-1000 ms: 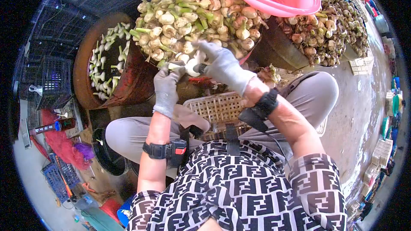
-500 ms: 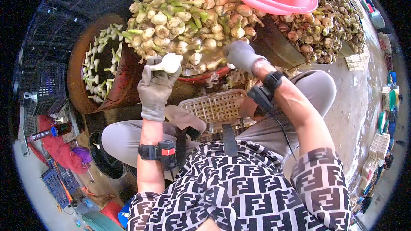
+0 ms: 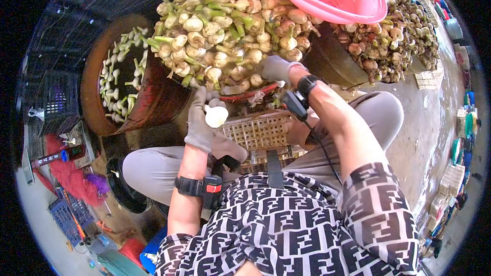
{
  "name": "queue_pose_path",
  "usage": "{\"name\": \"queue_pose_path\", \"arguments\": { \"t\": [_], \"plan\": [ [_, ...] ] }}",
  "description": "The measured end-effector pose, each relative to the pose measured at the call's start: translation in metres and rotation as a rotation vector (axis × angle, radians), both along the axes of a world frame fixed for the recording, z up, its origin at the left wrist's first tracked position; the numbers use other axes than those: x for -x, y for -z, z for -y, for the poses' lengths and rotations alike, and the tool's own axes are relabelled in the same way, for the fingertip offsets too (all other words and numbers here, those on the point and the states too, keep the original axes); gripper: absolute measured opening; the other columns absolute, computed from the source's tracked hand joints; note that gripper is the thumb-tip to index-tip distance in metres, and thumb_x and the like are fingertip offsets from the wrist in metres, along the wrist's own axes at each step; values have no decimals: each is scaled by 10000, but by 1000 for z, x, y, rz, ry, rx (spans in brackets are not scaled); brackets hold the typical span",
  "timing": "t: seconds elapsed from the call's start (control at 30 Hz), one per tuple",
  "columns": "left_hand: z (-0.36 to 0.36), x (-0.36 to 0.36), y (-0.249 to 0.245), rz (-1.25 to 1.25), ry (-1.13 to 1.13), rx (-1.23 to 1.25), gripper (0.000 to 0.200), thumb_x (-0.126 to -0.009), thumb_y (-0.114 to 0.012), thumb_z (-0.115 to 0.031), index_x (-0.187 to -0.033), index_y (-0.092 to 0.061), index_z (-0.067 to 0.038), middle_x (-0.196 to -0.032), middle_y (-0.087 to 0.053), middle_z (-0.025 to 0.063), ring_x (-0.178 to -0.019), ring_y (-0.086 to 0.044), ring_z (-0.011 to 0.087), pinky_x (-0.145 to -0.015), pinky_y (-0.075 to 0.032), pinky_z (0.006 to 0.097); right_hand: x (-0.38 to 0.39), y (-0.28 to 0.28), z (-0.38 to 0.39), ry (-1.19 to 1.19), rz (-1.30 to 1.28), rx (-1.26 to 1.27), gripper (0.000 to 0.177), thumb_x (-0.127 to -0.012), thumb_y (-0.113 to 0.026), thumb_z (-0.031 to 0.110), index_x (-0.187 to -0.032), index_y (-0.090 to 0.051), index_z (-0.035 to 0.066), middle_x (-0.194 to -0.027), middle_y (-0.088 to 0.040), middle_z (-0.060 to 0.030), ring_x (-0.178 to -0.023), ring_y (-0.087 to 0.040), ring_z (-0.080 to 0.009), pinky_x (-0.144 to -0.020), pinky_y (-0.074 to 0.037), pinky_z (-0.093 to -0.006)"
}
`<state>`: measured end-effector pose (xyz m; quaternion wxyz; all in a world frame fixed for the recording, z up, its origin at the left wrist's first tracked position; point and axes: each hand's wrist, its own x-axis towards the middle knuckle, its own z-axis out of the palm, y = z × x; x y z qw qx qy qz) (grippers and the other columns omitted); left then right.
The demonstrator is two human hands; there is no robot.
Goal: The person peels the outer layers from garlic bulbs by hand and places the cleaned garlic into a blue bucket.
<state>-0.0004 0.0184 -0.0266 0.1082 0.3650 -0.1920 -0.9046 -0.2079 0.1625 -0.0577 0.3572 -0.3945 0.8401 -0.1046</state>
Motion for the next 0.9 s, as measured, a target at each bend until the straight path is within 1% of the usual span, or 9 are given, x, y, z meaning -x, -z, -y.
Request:
{"name": "queue_pose_path", "arguments": {
  "t": [0.07,0.1,0.2,0.23,0.33,0.5,0.6,0.73,0.9],
  "plan": [
    [-12,12,-24,287,108,263,184,-827,-602,-213,-954,-576,-83,-809,-556,6,-627,-488,118,-583,-455,248,-12,-39,-7,151,73,148,297,-685,-513,110,-948,-638,50,-902,-634,-165,-843,-612,-294,-747,-471,-360],
    [-11,8,-21,194,241,384,296,-795,-629,-141,-1074,-562,-68,-926,-580,10,-722,-523,96,-593,-465,244,-11,-40,-10,164,148,157,284,-691,-542,53,-957,-635,88,-869,-632,-103,-789,-580,-194,-702,-459,-294],
    [-19,18,-16,114,456,1023,490,-726,-647,11,-1184,-509,-95,-1077,-561,80,-946,-549,176,-730,-487,286,-27,-71,-15,172,232,264,245,-697,-564,34,-923,-646,82,-874,-640,-81,-801,-580,-168,-718,-457,-285],
    [-27,20,-38,97,468,841,535,-669,-681,54,-1161,-540,-100,-1113,-559,56,-1043,-502,164,-827,-442,269,-33,-80,-17,128,266,399,240,-708,-560,6,-930,-639,52,-880,-637,-57,-808,-574,-149,-735,-450,-274],
    [-28,19,-23,-27,587,822,516,-659,-702,45,-1133,-558,-97,-1092,-569,28,-992,-523,134,-836,-421,221,-49,-91,-21,187,423,551,197,-762,-566,27,-950,-624,32,-899,-626,-35,-833,-576,-152,-742,-447,-258],
    [-33,7,-35,98,473,1324,448,-644,-744,-61,-1053,-561,-62,-1011,-587,49,-950,-549,150,-841,-432,263,-76,-41,-21,860,1213,761,202,-858,-539,113,-1003,-524,-26,-799,-576,-59,-616,-546,-102,-526,-456,-224],
    [-33,5,-37,59,422,1750,465,-615,-761,-106,-1033,-563,-63,-1018,-582,85,-956,-561,217,-846,-436,297,-105,-71,-5,878,817,642,219,-798,-644,174,-891,-548,0,-696,-533,-2,-503,-467,-87,-440,-378,-242],
    [-27,4,-35,55,416,1788,479,-599,-769,-132,-1024,-561,-57,-1015,-579,106,-946,-564,250,-836,-441,317,-107,-80,-3,868,813,656,177,-797,-630,141,-874,-539,10,-670,-521,-8,-512,-463,-89,-449,-385,-245],
    [-31,-1,-42,23,403,1501,473,-603,-761,-102,-1025,-554,-50,-995,-578,110,-937,-565,249,-824,-445,319,-105,-71,-4,871,922,725,153,-810,-619,136,-860,-531,22,-646,-505,-13,-504,-466,-94,-426,-379,-254]
  ]
}}
